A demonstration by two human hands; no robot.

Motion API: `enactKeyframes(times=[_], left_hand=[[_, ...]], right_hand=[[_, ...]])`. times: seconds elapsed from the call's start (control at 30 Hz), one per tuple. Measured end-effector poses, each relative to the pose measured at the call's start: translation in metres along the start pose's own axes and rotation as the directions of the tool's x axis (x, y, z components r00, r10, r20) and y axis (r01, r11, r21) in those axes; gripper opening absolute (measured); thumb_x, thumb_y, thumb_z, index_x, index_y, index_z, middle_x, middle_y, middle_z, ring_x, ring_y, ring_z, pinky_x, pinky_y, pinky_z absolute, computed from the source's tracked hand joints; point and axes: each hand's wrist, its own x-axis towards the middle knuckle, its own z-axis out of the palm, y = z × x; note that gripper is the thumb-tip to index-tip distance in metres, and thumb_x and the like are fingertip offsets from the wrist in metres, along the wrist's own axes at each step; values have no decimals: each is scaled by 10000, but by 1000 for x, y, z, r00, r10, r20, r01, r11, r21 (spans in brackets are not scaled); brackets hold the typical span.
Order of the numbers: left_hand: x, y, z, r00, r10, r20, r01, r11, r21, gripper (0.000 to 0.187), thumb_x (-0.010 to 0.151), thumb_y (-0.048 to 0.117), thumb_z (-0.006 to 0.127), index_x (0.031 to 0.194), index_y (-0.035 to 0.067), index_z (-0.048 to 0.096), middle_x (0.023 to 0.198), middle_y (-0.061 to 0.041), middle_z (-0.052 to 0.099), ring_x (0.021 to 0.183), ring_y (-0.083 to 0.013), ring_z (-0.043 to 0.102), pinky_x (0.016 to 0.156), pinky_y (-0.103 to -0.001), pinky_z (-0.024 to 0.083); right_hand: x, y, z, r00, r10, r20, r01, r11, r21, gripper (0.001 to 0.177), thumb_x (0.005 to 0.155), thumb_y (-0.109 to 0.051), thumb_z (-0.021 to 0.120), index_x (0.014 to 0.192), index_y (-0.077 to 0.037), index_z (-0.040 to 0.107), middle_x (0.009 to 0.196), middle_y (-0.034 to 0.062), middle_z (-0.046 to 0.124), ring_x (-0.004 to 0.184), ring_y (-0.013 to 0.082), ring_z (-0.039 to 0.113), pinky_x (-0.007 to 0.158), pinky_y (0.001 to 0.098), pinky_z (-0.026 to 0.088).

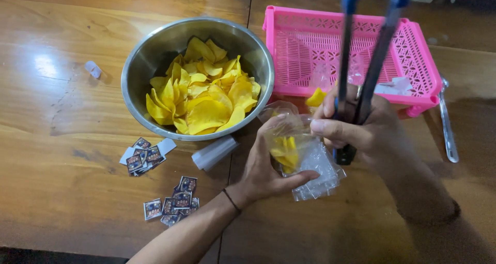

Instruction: Using tongs to transfer chips from a large bowl into individual small plastic bags for packaging.

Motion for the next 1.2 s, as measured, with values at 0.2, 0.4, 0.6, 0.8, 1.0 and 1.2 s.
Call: enactKeyframes(times=[0.2, 0.4, 0.6, 0.8, 1.0, 1.2], left_hand=[[1, 5, -4, 999, 10, 45, -6, 997, -74, 901, 657, 348, 771, 1320, 43, 241, 1281, -171, 427, 1177, -279, 492, 1021, -374, 439], [1, 9, -2, 997, 7, 74, 4, 989, -145, 895, 667, 309, 775, 1326, 41, 232, 1281, -181, 438, 1142, -266, 537, 1005, -351, 479], [-1, 8, 1, 995, 36, 97, -17, 980, -196, 914, 657, 304, 786, 1330, 34, 231, 1302, -135, 404, 1196, -262, 495, 1040, -369, 463], [4, 9, -1, 994, 38, 98, -23, 987, -156, 881, 657, 342, 770, 1306, 8, 276, 1294, -138, 418, 1219, -259, 468, 1090, -354, 397], [0, 7, 0, 994, 21, 106, -9, 993, -119, 863, 678, 361, 748, 1320, 50, 263, 1300, -148, 423, 1233, -275, 465, 1081, -375, 401], [-7, 0, 6, 993, -15, 117, 19, 999, -33, 784, 744, 331, 709, 1326, 51, 266, 1301, -158, 456, 1214, -290, 498, 1037, -378, 425]], right_hand=[[-5, -13, 2, 993, 54, -104, -44, 994, 104, 184, 731, 21, 610, 728, -103, 473, 708, 76, 568, 423, 64, 380, 378, 174, 368], [-13, -15, -2, 1000, -23, 13, 18, 946, 325, 197, 775, 77, 520, 722, -104, 464, 682, 100, 565, 382, 47, 268, 336, 162, 298], [-18, -17, -8, 998, -12, 68, -9, 951, 308, 155, 811, 20, 519, 720, -101, 487, 797, 89, 617, 396, 25, 327, 322, 143, 288], [-19, -1, -5, 998, 60, -37, -45, 948, 315, 161, 763, 62, 551, 725, -74, 474, 781, 137, 610, 357, 33, 276, 310, 159, 259], [-21, 12, -3, 986, 154, -70, -130, 956, 264, 175, 762, 47, 570, 704, -76, 461, 781, 141, 584, 351, 53, 295, 309, 167, 244], [-22, 4, 4, 999, 38, 13, -40, 977, 211, 166, 769, 11, 581, 708, -87, 460, 628, 91, 556, 352, 49, 332, 320, 170, 320]])
